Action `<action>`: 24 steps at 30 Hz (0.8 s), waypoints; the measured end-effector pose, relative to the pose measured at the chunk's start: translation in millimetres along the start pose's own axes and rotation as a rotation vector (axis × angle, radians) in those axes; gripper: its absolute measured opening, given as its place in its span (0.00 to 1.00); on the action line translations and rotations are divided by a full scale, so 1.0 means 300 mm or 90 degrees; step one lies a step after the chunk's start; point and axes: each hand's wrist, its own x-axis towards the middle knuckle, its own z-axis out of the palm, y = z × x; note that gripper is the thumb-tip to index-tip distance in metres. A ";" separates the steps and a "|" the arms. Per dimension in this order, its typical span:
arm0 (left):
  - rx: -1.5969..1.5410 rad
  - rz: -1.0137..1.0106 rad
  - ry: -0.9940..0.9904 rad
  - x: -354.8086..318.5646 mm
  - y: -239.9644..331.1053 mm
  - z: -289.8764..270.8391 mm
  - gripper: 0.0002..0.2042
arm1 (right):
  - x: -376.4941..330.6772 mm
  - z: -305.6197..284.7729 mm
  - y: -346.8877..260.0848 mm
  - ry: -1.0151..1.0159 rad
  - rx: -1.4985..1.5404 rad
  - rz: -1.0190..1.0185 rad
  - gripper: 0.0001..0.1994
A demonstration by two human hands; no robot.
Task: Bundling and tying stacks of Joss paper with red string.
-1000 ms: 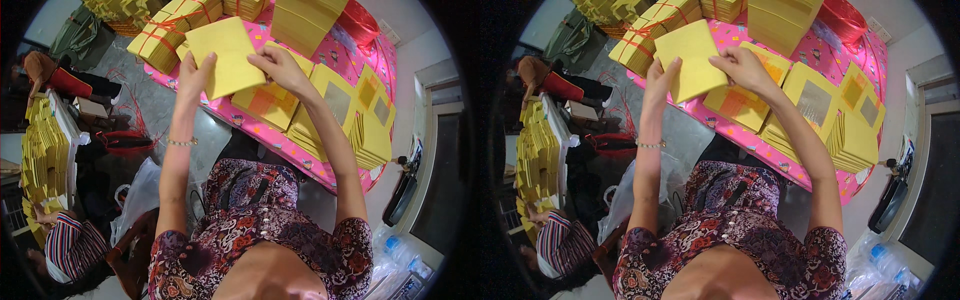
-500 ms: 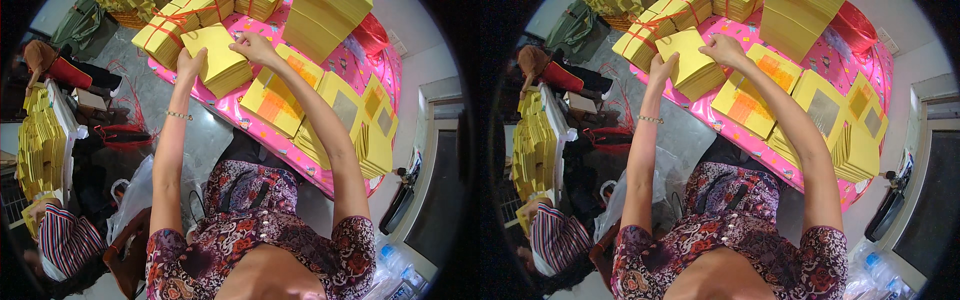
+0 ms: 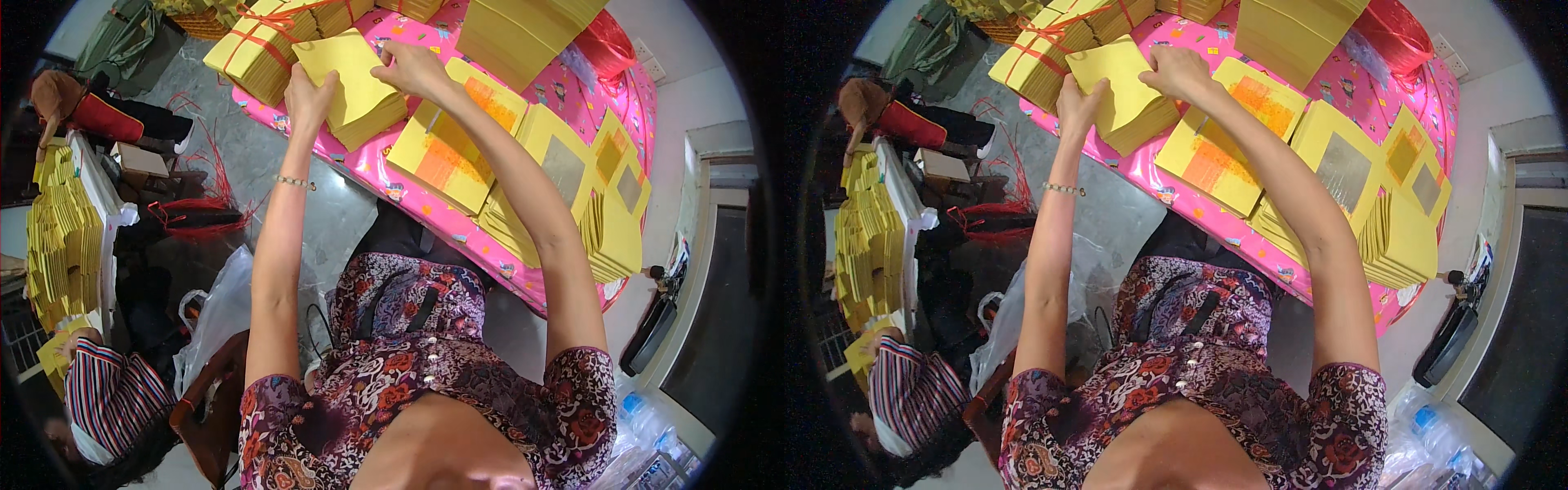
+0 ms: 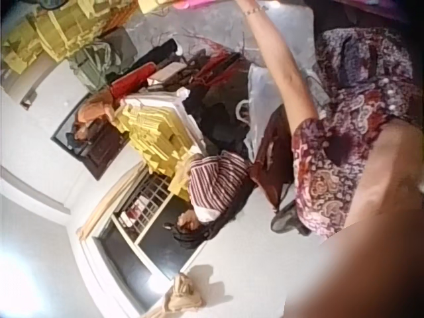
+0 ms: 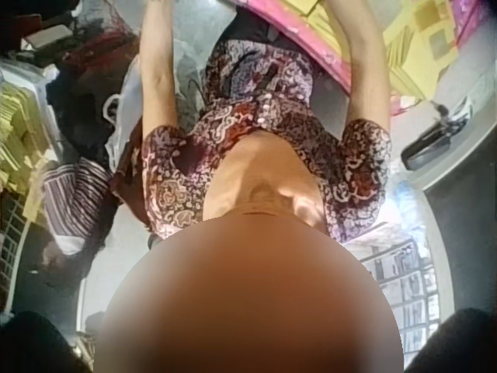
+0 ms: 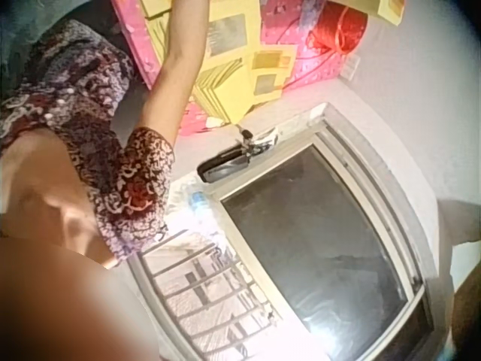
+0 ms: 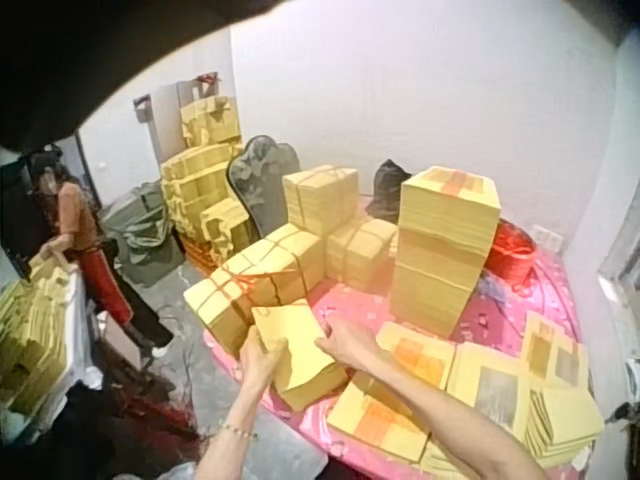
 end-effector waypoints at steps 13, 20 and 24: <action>0.092 -0.002 0.005 -0.025 -0.006 0.008 0.26 | -0.002 -0.017 0.000 -0.066 -0.018 0.039 0.17; 0.085 0.003 0.062 -0.028 -0.011 0.035 0.30 | -0.032 0.002 0.032 0.015 0.005 0.011 0.19; 0.124 0.074 0.165 -0.024 -0.055 0.044 0.34 | -0.120 -0.055 0.034 0.079 0.086 0.002 0.20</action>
